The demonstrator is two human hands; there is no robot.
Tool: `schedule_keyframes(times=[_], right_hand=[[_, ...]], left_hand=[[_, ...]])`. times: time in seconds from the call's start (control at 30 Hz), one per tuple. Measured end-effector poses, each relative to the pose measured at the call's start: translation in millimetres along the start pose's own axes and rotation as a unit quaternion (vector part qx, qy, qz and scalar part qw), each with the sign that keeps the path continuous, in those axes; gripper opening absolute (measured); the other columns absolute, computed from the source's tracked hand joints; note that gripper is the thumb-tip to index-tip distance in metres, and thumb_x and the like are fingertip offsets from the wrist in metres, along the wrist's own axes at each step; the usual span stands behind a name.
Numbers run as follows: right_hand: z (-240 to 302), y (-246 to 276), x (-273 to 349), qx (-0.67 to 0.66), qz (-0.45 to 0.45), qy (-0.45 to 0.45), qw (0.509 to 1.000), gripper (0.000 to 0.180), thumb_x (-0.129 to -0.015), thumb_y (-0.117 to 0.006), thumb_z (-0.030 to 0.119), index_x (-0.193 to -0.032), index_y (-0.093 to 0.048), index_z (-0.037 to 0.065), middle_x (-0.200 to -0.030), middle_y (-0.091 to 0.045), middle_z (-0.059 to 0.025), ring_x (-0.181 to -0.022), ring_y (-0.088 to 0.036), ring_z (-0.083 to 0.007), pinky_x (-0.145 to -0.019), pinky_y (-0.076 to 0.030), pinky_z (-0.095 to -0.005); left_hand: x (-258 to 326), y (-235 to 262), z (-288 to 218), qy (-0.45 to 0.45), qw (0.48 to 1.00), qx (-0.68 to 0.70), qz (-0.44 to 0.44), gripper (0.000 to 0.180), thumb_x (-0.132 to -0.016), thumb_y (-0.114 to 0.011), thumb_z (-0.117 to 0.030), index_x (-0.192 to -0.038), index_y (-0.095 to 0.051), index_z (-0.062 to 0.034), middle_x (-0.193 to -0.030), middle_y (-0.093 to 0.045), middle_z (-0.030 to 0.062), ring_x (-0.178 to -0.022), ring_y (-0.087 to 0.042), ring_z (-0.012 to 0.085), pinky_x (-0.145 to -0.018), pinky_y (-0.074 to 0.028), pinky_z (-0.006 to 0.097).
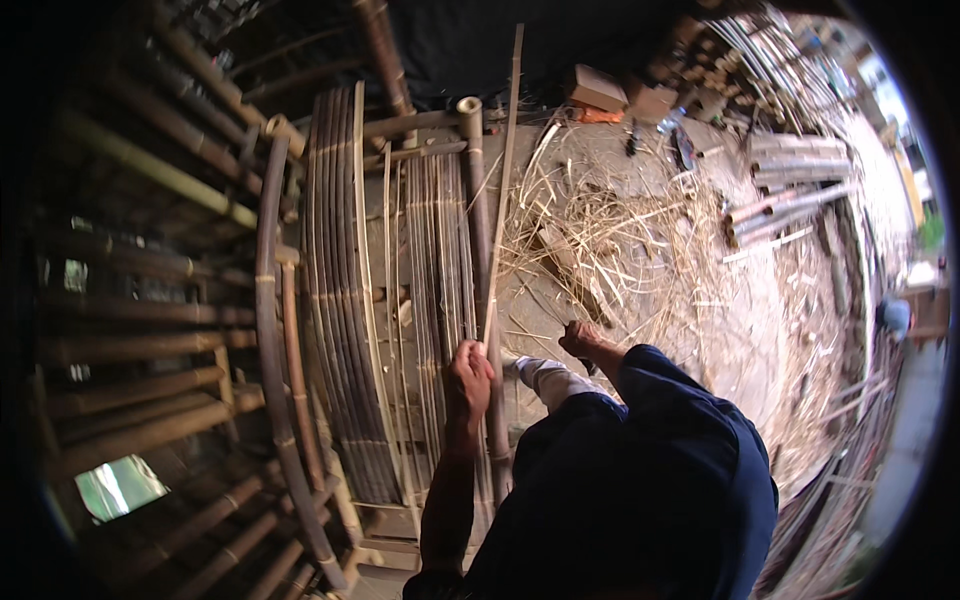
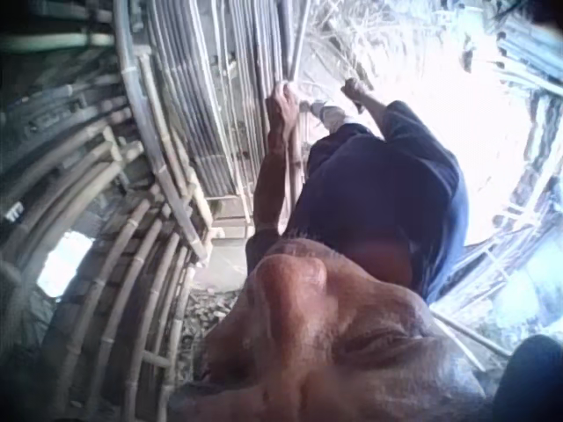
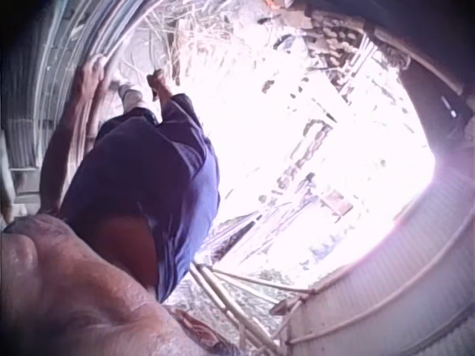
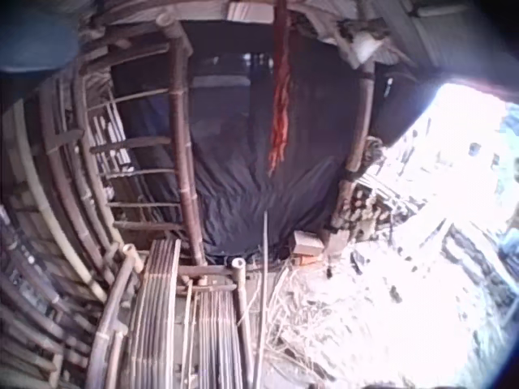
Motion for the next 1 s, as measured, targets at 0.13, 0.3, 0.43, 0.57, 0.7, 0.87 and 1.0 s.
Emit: schedule_keyframes(times=[0.13,0.3,0.43,0.57,0.7,0.87,1.0], right_hand=[[-40.5,44.3,72.3,-0.075,-0.016,-0.078,0.994,0.037,-0.081,-0.053,0.025,-0.107,-0.058,-0.002,-0.108,-0.062,-0.0304,-0.106,-0.06,-0.0437,-0.089,-0.049,-0.0492],[-79.3,60.1,164.5,-0.221,-0.114,-0.042,0.968,0.027,-0.081,-0.055,0.024,-0.072,-0.056,-0.002,-0.069,-0.059,-0.0198,-0.066,-0.061,-0.0324,-0.058,-0.049,-0.0438],[-92.0,75.4,215.8,-0.3,-0.095,0.011,0.949,0.028,-0.08,-0.063,0.017,-0.059,-0.053,0.0,-0.053,-0.05,-0.0068,-0.045,-0.053,-0.0199,-0.043,-0.043,-0.0366],[-40.5,95.2,273.2,-0.634,0.037,0.02,0.772,0.029,-0.084,-0.073,0.021,-0.093,-0.065,-0.006,-0.089,-0.068,-0.0132,-0.065,-0.065,-0.0206,-0.055,-0.054,-0.0316],[-8.0,147.4,290.8,-0.736,0.05,0.074,0.671,0.033,-0.082,-0.078,0.022,-0.086,-0.065,-0.008,-0.077,-0.066,-0.0137,-0.061,-0.066,-0.0227,-0.051,-0.056,-0.0338],[48.3,213.9,293.9,-0.745,0.051,0.133,0.652,0.037,-0.08,-0.08,0.032,-0.078,-0.066,-0.002,-0.07,-0.064,-0.0103,-0.054,-0.06,-0.0182,-0.05,-0.049,-0.0313],[34.1,290.0,263.7,-0.731,-0.034,0.136,0.668,0.045,-0.08,-0.08,0.038,-0.077,-0.068,-0.006,-0.073,-0.067,-0.0131,-0.06,-0.064,-0.0201,-0.052,-0.05,-0.0341]], left_hand=[[34.3,-11.7,-46.9,-0.063,0.991,-0.092,-0.068,0.022,-0.1,-0.049,-0.021,-0.105,-0.06,-0.0024,-0.064,-0.061,0.0103,-0.059,-0.063,0.0238,-0.058,-0.048,0.037],[117.2,-29.5,-55.4,-0.091,0.99,-0.092,-0.051,0.033,-0.1,-0.053,-0.025,-0.112,-0.061,0.0048,-0.062,-0.06,0.0053,-0.048,-0.053,0.0135,-0.048,-0.043,0.03],[188.6,-59.4,-51.7,-0.142,0.987,-0.067,-0.036,0.033,-0.099,-0.054,-0.022,-0.113,-0.06,0.0064,-0.061,-0.059,0.0048,-0.045,-0.048,0.0104,-0.043,-0.04,0.029],[234.0,-63.8,-33.7,-0.128,0.99,-0.053,-0.028,0.031,-0.098,-0.054,-0.018,-0.114,-0.061,0.0078,-0.06,-0.057,0.0044,-0.047,-0.047,0.0092,-0.046,-0.04,0.027],[269.3,-91.6,-79.4,-0.142,0.985,-0.091,-0.036,0.036,-0.098,-0.055,-0.022,-0.115,-0.06,0.0095,-0.058,-0.056,0.004,-0.055,-0.052,0.0107,-0.053,-0.044,0.03],[287.6,-98.4,-118.0,-0.155,0.979,-0.123,-0.046,0.039,-0.098,-0.055,-0.025,-0.119,-0.06,0.0069,-0.061,-0.057,0.0051,-0.054,-0.052,0.0111,-0.052,-0.043,0.03],[309.5,-115.8,-147.8,-0.177,0.968,-0.169,-0.051,0.033,-0.098,-0.055,-0.027,-0.102,-0.064,0.004,-0.061,-0.055,0.0045,-0.054,-0.051,0.0112,-0.051,-0.043,0.03]])
Point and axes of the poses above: each hand's wrist, its own x-axis away from the middle knuckle, its own y-axis out of the back of the hand, z = x × y, the point moved 6 cm from there along -x, towards the middle knuckle
